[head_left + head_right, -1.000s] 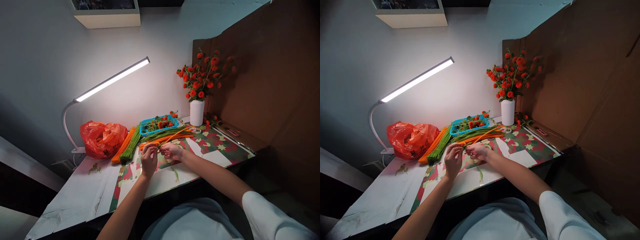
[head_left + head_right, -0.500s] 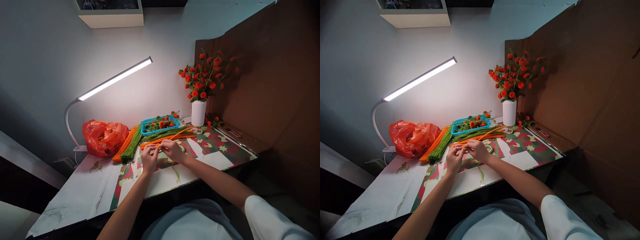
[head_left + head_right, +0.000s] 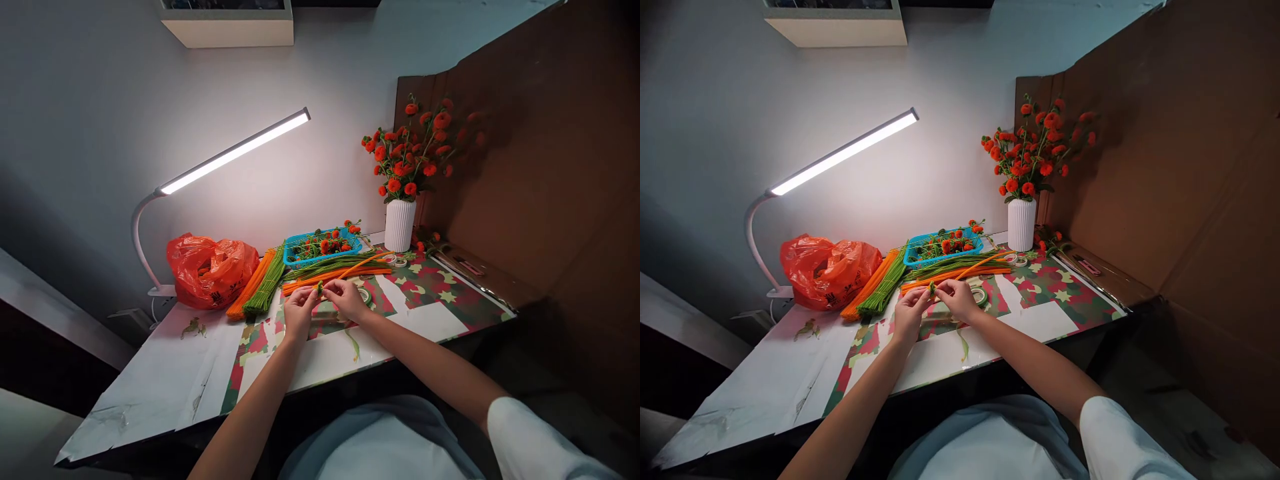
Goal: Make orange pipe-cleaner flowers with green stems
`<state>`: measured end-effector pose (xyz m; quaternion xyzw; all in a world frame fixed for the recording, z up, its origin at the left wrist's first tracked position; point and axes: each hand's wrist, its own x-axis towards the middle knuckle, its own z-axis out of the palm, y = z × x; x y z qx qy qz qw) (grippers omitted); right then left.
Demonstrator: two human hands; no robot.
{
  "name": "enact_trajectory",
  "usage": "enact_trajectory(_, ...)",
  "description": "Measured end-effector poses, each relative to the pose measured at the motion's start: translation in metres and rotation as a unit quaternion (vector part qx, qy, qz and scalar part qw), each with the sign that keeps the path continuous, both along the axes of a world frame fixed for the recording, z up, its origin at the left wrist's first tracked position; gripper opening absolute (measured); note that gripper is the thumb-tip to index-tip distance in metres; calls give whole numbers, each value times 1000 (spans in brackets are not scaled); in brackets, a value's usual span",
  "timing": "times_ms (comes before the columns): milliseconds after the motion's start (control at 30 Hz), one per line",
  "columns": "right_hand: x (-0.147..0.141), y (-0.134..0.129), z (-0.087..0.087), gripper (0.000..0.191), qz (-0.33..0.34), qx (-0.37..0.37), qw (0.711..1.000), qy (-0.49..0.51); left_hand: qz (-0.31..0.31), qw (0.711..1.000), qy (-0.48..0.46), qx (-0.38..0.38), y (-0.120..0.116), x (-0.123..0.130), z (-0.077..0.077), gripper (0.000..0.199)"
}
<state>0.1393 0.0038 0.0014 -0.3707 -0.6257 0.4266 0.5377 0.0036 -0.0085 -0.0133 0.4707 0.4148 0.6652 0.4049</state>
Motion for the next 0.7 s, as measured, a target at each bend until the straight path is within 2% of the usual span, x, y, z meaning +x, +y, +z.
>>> enact_trajectory(67, -4, 1, 1, 23, 18, -65, 996, 57, 8, 999, 20, 24, -1, 0, 1, 32)
enact_trajectory(167, -8, 0, 5, 18, 46, -170, 975, 132, 40, 993, 71, 84, -4, 0, 3, 28)
enact_trajectory(300, -11, -5, 11, 17, 105, -305, 924, 206, 69, 982, 109, 138, -8, 0, 7, 25)
enact_trajectory(367, -13, -6, 13, 18, 133, -340, 904, 223, 75, 981, 112, 143, -8, 0, 8, 24)
enact_trajectory(433, -15, -6, 12, 15, 115, -315, 917, 215, 79, 982, 105, 133, -7, -1, 7, 24)
enact_trajectory(567, -18, -3, 5, 8, -20, -115, 984, 133, 50, 995, 54, 65, -5, 0, 4, 28)
enact_trajectory(700, -14, -2, 0, 8, -61, 25, 997, 37, 25, 999, 4, 20, -4, 1, 3, 34)
